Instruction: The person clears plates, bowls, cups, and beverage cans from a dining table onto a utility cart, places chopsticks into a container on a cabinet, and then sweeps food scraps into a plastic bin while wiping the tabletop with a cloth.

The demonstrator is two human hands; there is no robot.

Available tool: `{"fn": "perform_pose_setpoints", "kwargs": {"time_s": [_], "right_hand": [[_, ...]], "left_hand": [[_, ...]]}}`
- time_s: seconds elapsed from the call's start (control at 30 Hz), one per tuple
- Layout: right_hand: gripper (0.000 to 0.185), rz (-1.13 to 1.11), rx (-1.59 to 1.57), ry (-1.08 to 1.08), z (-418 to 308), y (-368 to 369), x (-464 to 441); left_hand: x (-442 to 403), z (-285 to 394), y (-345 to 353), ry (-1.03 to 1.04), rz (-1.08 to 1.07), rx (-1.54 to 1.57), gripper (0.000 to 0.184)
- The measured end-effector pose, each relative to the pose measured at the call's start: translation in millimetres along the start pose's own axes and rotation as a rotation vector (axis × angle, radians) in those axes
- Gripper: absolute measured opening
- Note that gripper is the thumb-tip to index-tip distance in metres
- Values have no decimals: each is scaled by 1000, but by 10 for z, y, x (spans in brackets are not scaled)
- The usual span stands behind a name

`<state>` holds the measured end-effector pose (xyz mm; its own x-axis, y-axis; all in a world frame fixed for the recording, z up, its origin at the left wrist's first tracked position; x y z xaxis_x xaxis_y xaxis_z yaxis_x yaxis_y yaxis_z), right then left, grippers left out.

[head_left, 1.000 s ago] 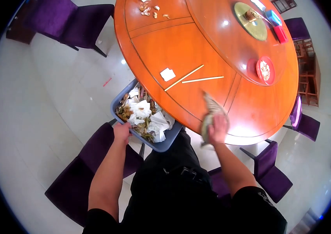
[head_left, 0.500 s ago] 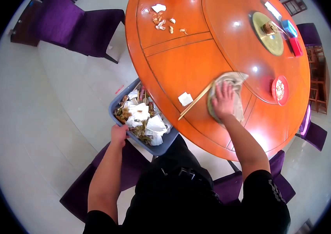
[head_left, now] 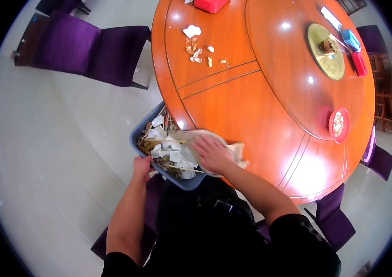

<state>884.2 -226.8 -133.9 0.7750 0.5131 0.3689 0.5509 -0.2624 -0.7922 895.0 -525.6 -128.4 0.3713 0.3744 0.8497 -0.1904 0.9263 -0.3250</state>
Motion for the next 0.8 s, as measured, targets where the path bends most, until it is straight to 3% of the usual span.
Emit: {"fn": "perform_pose_setpoints", "kwargs": {"time_s": [0.2, 0.23, 0.3, 0.33, 0.4, 0.6, 0.8], "right_hand": [[72, -36, 16, 644, 623, -258, 1256], [72, -27, 13, 661, 676, -180, 1418], [70, 393, -53, 927, 816, 53, 1643], [70, 402, -53, 943, 852, 147, 1597], [69, 367, 139, 1324, 1001, 283, 1530], [62, 487, 56, 1399, 1581, -50, 1357], [55, 584, 51, 1092, 1991, -747, 283]], "left_hand": [[-366, 144, 13, 35, -44, 8, 16], [-453, 193, 33, 31, -70, 11, 17], [-590, 304, 76, 33, -109, 2, 18], [-638, 351, 106, 27, -135, -23, 22], [-768, 445, 158, 26, -175, -59, 26], [-890, 916, 225, 104, -255, -186, 18], [-1142, 1584, 377, 236, -307, -286, 14]]}}
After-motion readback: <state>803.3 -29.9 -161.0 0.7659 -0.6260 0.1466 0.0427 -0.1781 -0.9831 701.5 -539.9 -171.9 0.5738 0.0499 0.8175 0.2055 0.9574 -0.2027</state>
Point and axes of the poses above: each hand's wrist, its own x-axis away from the middle knuckle, its own y-axis out of the palm, z = x × y, the point moved 2 cm from there along -x, towards the middle knuckle, and after that the axes turned 6 degrees about y, right-handed, at the moved point
